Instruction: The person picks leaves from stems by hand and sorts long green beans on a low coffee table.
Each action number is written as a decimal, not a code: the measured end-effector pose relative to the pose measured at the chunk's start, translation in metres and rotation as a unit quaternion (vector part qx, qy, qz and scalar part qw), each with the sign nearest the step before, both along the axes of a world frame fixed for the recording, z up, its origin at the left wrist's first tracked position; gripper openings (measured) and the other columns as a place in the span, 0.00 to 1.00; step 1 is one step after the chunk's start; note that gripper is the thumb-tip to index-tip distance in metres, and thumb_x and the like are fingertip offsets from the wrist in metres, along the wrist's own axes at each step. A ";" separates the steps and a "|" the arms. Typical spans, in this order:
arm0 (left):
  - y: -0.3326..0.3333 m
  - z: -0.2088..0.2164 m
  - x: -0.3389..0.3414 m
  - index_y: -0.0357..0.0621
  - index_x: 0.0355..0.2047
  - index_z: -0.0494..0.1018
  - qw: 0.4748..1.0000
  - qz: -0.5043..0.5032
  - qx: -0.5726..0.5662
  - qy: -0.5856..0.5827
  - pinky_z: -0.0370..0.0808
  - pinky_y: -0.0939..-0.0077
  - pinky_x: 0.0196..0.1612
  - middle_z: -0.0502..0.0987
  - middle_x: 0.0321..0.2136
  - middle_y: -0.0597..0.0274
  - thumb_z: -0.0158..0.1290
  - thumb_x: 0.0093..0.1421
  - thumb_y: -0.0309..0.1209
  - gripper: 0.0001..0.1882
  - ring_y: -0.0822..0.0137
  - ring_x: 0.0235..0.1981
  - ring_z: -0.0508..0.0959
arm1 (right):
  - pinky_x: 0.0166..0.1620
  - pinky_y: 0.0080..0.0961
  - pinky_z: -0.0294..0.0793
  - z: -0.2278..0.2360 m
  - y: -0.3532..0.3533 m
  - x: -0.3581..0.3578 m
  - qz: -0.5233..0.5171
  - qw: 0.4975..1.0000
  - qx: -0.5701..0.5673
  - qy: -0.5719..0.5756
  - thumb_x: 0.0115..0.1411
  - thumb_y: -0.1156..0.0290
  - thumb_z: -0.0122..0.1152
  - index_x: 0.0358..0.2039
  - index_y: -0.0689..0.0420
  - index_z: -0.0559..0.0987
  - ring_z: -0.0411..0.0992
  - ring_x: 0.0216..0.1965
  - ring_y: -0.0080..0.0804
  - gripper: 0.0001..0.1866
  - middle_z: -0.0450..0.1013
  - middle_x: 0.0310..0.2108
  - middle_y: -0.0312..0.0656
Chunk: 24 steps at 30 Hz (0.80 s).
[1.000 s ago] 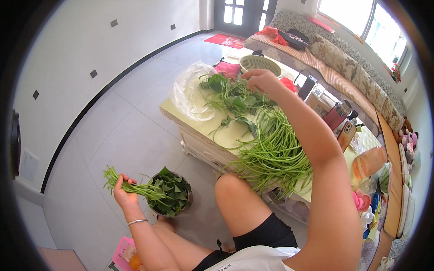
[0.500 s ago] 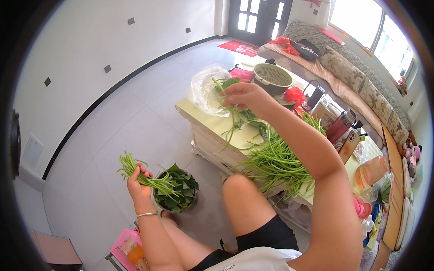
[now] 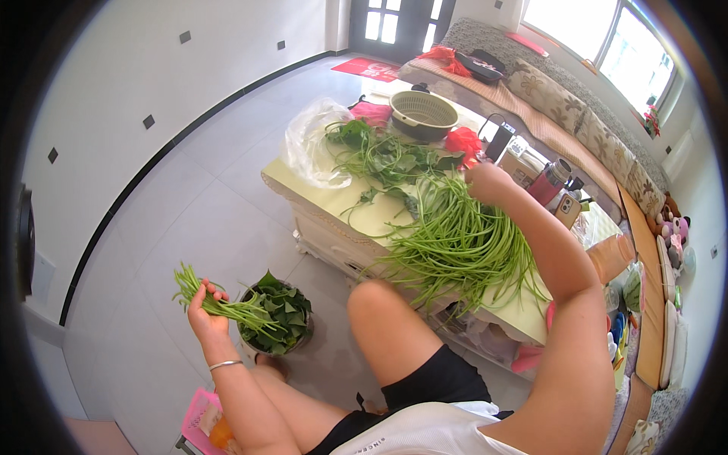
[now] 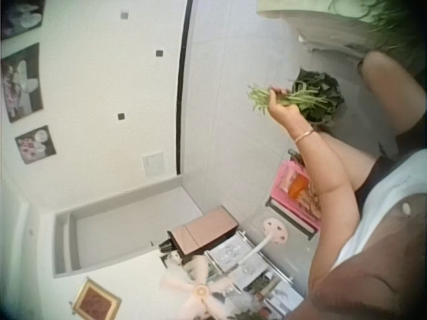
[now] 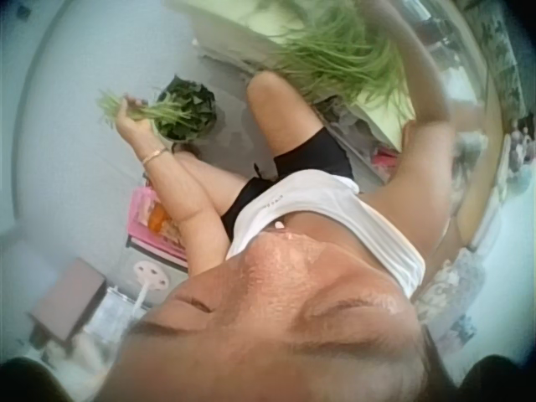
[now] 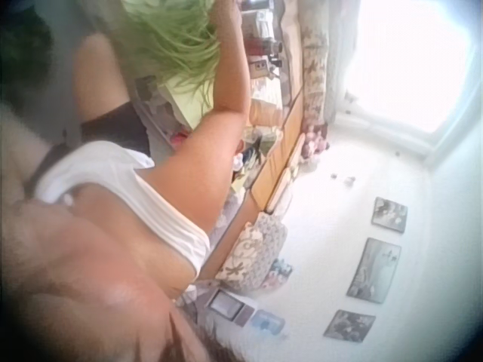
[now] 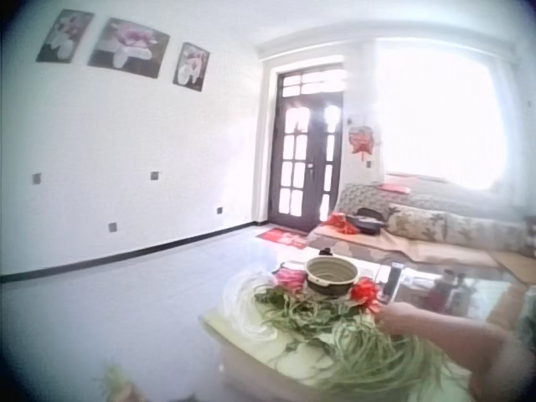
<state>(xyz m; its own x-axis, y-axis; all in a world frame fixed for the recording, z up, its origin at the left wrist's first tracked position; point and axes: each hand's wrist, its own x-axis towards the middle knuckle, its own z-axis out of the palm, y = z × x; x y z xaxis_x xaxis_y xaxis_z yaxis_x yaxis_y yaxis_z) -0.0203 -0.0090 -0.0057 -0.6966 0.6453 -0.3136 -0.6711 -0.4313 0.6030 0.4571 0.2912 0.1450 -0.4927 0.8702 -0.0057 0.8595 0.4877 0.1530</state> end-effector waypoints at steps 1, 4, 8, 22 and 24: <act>0.001 -0.001 0.002 0.38 0.36 0.70 1.000 -0.005 -0.001 -0.001 0.67 0.69 0.30 0.71 0.24 0.61 0.51 0.57 0.26 0.07 0.68 0.21 0.68 | 0.35 0.30 0.76 -0.006 -0.001 0.009 -0.031 0.999 0.011 -0.031 0.48 0.69 0.57 0.40 0.54 0.80 0.77 0.28 0.35 0.16 0.77 0.27 0.42; 0.007 -0.004 0.009 0.38 0.36 0.70 1.000 -0.014 -0.013 0.013 0.67 0.69 0.30 0.71 0.23 0.62 0.51 0.57 0.26 0.07 0.68 0.21 0.68 | 0.32 0.27 0.74 -0.010 0.014 0.013 -0.023 0.990 -0.079 0.115 0.51 0.68 0.58 0.42 0.54 0.80 0.75 0.29 0.30 0.16 0.77 0.31 0.40; 0.002 -0.008 0.001 0.39 0.36 0.70 1.000 -0.018 -0.021 0.002 0.68 0.71 0.30 0.71 0.23 0.63 0.51 0.57 0.26 0.07 0.69 0.21 0.68 | 0.25 0.13 0.65 0.004 0.005 -0.036 -0.020 0.725 -0.446 0.524 0.60 0.72 0.53 0.44 0.61 0.77 0.67 0.25 0.16 0.13 0.74 0.30 0.34; 0.017 -0.006 0.006 0.39 0.36 0.70 0.999 -0.021 -0.032 0.006 0.68 0.70 0.30 0.71 0.23 0.62 0.52 0.56 0.27 0.08 0.68 0.21 0.69 | 0.31 0.15 0.69 -0.024 0.044 -0.092 0.000 0.732 -0.433 0.527 0.58 0.72 0.57 0.38 0.62 0.79 0.70 0.28 0.19 0.10 0.75 0.29 0.37; 0.019 -0.007 0.006 0.39 0.36 0.70 0.999 -0.025 -0.033 0.007 0.68 0.69 0.30 0.71 0.23 0.62 0.52 0.57 0.27 0.08 0.68 0.21 0.69 | 0.34 0.20 0.71 -0.038 0.066 -0.105 0.022 0.862 -0.254 0.438 0.54 0.71 0.58 0.36 0.62 0.80 0.72 0.29 0.23 0.11 0.76 0.27 0.39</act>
<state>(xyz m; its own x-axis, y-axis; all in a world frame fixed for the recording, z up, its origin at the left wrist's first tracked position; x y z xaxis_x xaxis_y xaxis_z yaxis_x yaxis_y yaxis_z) -0.0142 0.0095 -0.0126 -0.6690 0.6572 -0.3471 -0.6816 -0.3562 0.6392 0.3523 0.3575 0.1066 -0.5335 0.8457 0.0103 0.5155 0.3348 -0.7888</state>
